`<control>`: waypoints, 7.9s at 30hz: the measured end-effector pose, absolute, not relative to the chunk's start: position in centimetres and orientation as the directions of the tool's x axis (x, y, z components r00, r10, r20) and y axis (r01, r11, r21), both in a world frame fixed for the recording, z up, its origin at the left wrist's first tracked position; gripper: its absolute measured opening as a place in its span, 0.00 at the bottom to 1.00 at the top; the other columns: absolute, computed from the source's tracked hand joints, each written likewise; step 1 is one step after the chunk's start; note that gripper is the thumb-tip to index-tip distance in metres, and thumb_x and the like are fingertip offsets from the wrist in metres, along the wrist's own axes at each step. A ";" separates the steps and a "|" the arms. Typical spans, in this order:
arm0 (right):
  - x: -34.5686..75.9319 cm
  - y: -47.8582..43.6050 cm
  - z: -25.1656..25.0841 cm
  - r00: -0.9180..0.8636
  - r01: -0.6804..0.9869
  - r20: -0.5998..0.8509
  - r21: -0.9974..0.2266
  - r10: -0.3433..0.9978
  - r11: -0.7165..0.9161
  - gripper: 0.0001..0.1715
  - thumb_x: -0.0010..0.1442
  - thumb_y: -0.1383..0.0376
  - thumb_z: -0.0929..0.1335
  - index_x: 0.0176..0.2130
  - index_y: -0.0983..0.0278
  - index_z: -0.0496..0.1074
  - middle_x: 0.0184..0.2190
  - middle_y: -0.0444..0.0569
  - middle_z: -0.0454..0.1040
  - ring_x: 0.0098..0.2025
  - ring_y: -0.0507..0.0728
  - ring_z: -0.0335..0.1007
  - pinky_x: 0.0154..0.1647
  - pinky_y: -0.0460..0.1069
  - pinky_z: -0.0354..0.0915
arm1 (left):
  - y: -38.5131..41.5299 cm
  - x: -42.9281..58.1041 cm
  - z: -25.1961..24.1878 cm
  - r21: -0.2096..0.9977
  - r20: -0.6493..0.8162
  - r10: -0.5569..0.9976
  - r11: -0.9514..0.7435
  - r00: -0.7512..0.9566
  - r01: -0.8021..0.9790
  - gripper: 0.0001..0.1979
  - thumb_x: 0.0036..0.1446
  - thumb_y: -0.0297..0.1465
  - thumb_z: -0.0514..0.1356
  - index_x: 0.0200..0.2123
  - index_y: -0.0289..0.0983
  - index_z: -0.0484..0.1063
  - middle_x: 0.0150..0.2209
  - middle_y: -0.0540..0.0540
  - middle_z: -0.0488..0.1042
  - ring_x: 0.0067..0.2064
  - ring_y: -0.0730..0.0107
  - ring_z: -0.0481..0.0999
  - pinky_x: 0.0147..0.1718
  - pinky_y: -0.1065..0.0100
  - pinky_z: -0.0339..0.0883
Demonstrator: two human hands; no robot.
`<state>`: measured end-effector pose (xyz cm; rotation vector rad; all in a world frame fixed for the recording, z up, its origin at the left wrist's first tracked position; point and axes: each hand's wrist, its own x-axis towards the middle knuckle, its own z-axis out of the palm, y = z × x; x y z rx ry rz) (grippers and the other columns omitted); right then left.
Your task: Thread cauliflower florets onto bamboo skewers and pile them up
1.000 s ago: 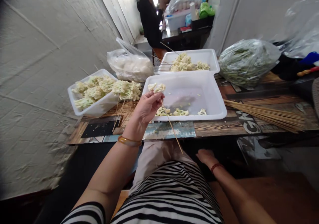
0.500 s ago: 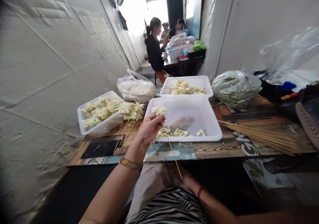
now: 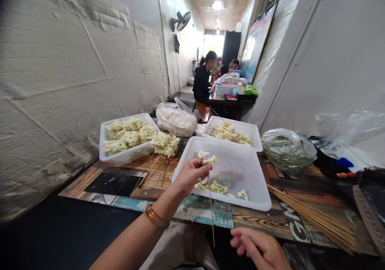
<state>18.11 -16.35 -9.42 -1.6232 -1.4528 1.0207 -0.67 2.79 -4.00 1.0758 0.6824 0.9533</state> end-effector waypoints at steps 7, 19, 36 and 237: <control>12.2 -7.0 -4.6 0.275 0.451 0.254 -0.886 0.927 0.109 0.20 0.56 0.48 0.66 0.36 0.61 0.71 0.32 0.50 0.78 0.34 0.59 0.76 0.37 0.51 0.71 | 2.4 -0.7 -2.4 0.954 0.051 0.915 0.073 0.399 -0.290 0.14 0.43 0.37 0.68 0.22 0.33 0.70 0.18 0.52 0.68 0.20 0.80 0.60 0.21 0.73 0.51; 11.7 -4.6 -6.1 0.362 0.097 0.118 -0.991 0.925 0.089 0.26 0.55 0.48 0.67 0.42 0.66 0.70 0.19 0.41 0.69 0.16 0.49 0.58 0.15 0.45 0.58 | 3.5 -0.6 -2.9 0.949 0.001 0.887 0.146 0.462 -0.281 0.20 0.43 0.44 0.68 0.32 0.32 0.75 0.26 0.47 0.71 0.26 0.76 0.67 0.26 0.73 0.56; 12.2 -4.4 -7.2 0.279 0.431 0.198 -0.900 0.940 0.062 0.21 0.57 0.50 0.67 0.38 0.62 0.79 0.24 0.47 0.75 0.25 0.55 0.71 0.25 0.46 0.66 | 3.9 -1.5 -3.5 0.898 -0.078 0.923 0.230 0.378 -0.376 0.13 0.44 0.38 0.68 0.24 0.33 0.71 0.22 0.51 0.68 0.21 0.82 0.60 0.21 0.74 0.50; 14.1 -5.5 -6.1 0.103 0.648 0.375 -0.728 0.921 0.224 0.18 0.63 0.56 0.63 0.35 0.62 0.80 0.24 0.45 0.78 0.19 0.52 0.68 0.29 0.46 0.68 | 4.5 -1.6 -3.9 0.889 -0.009 0.918 0.189 0.396 -0.418 0.14 0.41 0.35 0.71 0.30 0.34 0.73 0.31 0.48 0.74 0.31 0.75 0.69 0.32 0.72 0.59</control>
